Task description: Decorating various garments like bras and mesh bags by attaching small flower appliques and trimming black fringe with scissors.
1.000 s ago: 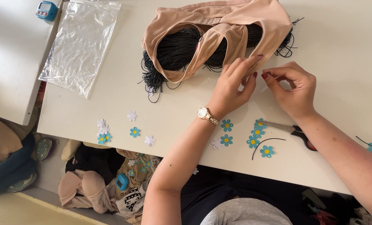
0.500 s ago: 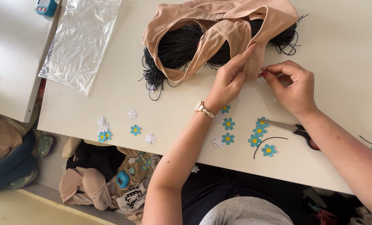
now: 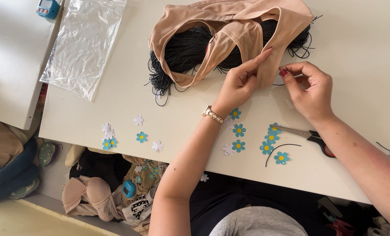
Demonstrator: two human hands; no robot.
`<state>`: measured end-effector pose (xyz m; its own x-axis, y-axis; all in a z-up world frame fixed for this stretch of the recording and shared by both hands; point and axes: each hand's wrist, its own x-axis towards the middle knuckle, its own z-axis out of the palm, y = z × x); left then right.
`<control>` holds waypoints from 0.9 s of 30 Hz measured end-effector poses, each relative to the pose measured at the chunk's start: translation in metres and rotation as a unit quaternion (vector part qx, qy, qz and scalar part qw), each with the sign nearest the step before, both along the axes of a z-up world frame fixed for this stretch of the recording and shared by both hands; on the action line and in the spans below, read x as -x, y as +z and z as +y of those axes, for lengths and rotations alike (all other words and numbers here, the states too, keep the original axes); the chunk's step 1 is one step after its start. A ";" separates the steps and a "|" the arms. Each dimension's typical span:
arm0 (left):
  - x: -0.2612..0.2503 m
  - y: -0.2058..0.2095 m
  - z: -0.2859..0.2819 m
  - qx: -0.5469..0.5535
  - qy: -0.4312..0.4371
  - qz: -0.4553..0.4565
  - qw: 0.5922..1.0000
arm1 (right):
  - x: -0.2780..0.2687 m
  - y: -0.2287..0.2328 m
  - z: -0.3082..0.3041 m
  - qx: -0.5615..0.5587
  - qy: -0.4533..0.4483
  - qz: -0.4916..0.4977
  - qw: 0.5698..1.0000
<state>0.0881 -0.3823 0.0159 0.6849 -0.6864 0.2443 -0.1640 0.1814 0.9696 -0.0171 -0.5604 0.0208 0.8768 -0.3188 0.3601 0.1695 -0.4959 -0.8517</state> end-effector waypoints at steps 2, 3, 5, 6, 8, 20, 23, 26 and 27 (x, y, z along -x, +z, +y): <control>0.001 0.000 0.000 -0.002 0.006 -0.002 1.000 | 0.000 -0.001 -0.001 0.001 0.001 0.003 1.000; 0.001 0.000 0.000 -0.004 0.013 -0.004 1.000 | -0.001 -0.001 -0.001 0.002 0.003 0.005 1.000; -0.001 -0.002 -0.001 0.008 0.012 0.006 1.000 | -0.001 0.001 0.000 0.005 0.004 0.014 1.000; -0.001 -0.003 -0.002 0.019 0.011 0.017 1.000 | -0.002 0.001 0.000 0.009 0.004 0.022 1.000; -0.003 -0.004 -0.002 0.027 0.016 0.026 0.999 | -0.001 0.001 0.000 0.007 0.009 0.018 1.000; -0.004 -0.006 -0.004 0.004 0.089 0.054 0.995 | -0.001 0.012 0.006 0.050 0.062 0.005 0.997; -0.004 -0.009 -0.005 0.013 0.084 0.061 0.995 | 0.000 0.008 0.006 0.043 0.054 0.020 0.997; -0.004 -0.009 -0.005 0.009 0.083 0.061 0.995 | 0.001 0.008 0.007 0.037 0.045 0.032 0.998; -0.004 -0.009 -0.006 0.005 0.082 0.064 0.995 | 0.002 0.009 0.007 0.035 0.040 0.040 0.998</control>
<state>0.0920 -0.3879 0.0074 0.8132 -0.5613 0.1534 -0.0665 0.1723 0.9828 -0.0187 -0.5531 0.0300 0.9254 -0.2226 0.3066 0.1441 -0.5416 -0.8282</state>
